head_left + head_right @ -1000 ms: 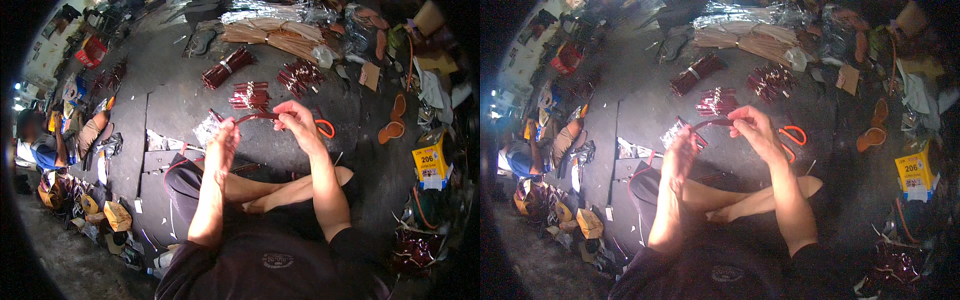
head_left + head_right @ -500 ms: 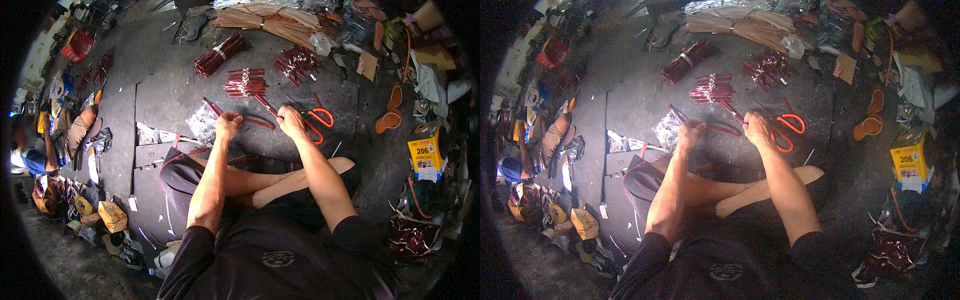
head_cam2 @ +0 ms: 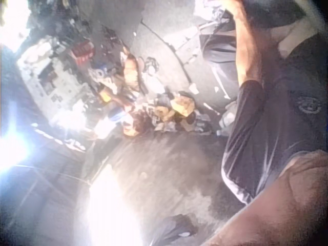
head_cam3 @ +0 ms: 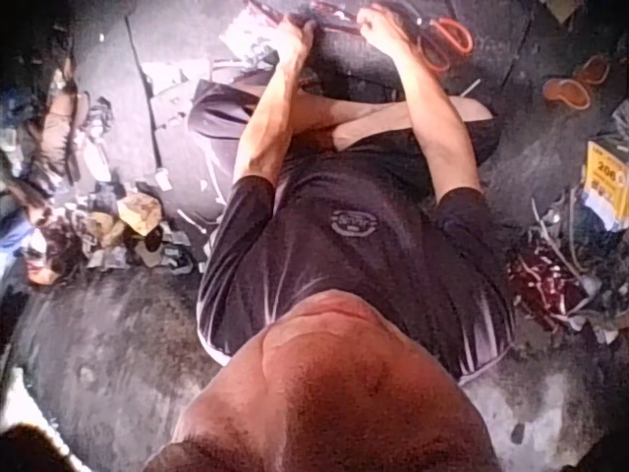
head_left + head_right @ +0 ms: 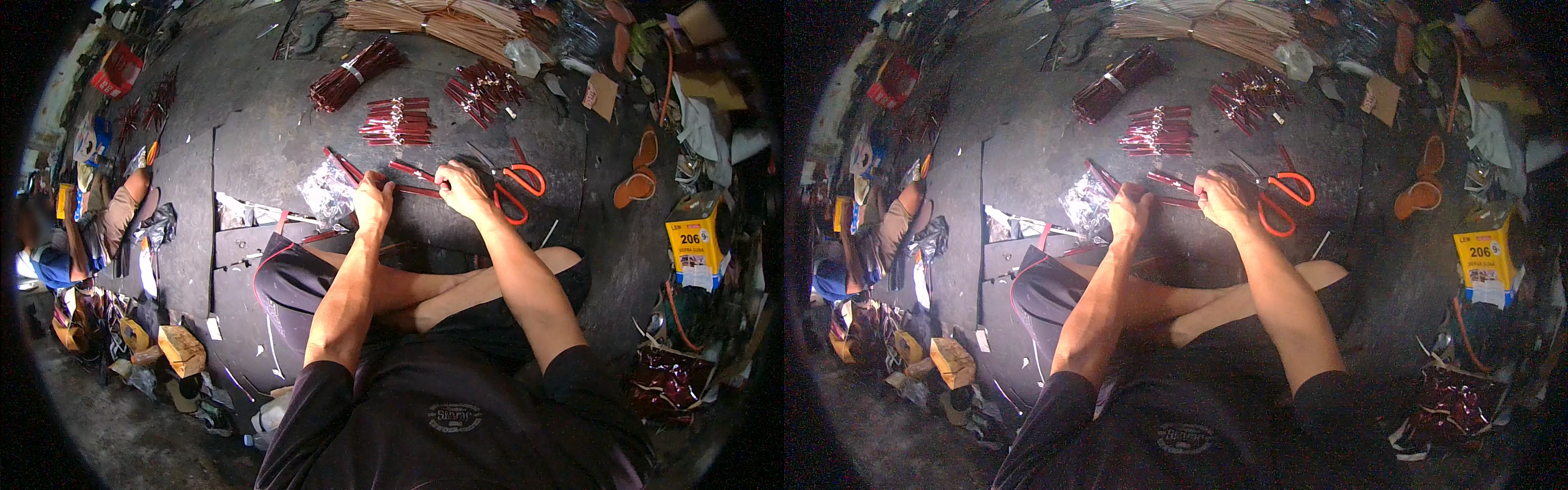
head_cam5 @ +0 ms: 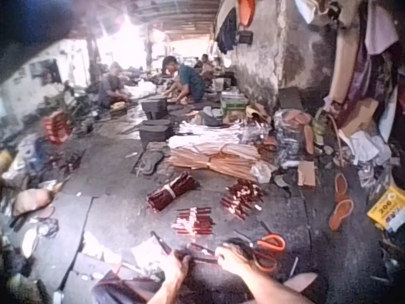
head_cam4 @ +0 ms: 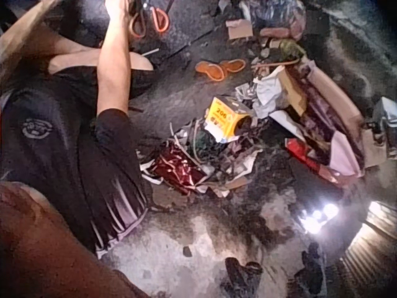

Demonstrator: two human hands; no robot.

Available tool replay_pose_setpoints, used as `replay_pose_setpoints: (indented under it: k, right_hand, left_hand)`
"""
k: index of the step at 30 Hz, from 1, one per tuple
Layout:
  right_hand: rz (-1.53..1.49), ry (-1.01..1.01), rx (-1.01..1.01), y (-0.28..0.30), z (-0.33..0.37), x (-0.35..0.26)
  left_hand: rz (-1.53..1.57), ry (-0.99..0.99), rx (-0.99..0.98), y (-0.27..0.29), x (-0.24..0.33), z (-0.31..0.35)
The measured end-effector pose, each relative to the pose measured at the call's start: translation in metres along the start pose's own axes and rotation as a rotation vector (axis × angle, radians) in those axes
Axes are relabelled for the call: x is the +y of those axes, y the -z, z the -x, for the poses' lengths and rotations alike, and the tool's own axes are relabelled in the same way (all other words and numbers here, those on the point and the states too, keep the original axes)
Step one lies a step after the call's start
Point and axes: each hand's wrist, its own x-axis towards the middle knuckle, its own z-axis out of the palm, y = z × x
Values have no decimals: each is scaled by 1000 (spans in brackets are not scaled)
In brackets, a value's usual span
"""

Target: The person sits on the floor and repeatedly cuts red sticks to size using scissors, then inserts small metallic components into the ends of the sticks. The finished pieces are placed in a pile on the floor.

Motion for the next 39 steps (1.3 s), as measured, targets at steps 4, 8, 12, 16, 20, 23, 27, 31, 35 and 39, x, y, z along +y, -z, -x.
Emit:
replay_pose_setpoints:
  k: [4, 8, 12, 16, 20, 23, 27, 31, 35, 39]
  right_hand:
    - [67, 70, 121, -7, 4, 4]
    - [105, 71, 58, -9, 3, 2]
    - [51, 42, 21, -10, 1, -1]
    - [-49, -91, -2, -5, -2, -8]
    - [-182, -148, 11, -6, -3, -1]
    - [-188, -220, -42, -3, -5, -2]
    - [-188, -260, -88, 0, -6, -3]
    - [-138, -260, -93, -4, -4, 0]
    - [-182, -260, -108, -4, -4, 1]
    - [-164, -254, -128, -4, -5, 1]
  left_hand:
    - [-48, -8, -10, 0, 8, 0]
    - [-44, -92, 1, -1, 2, 4]
    - [-45, -68, -32, -3, -6, 3]
    - [-13, -23, -88, -1, -10, 4]
    - [-129, -41, -65, 3, 3, 10]
    - [-217, -191, -76, 11, 12, 23]
    - [-332, -444, -196, 11, 22, 45]
    - [-466, -461, -289, -1, 16, 57]
    - [-539, -459, -332, -2, 16, 60]
    - [-526, -452, -308, -6, 14, 60]
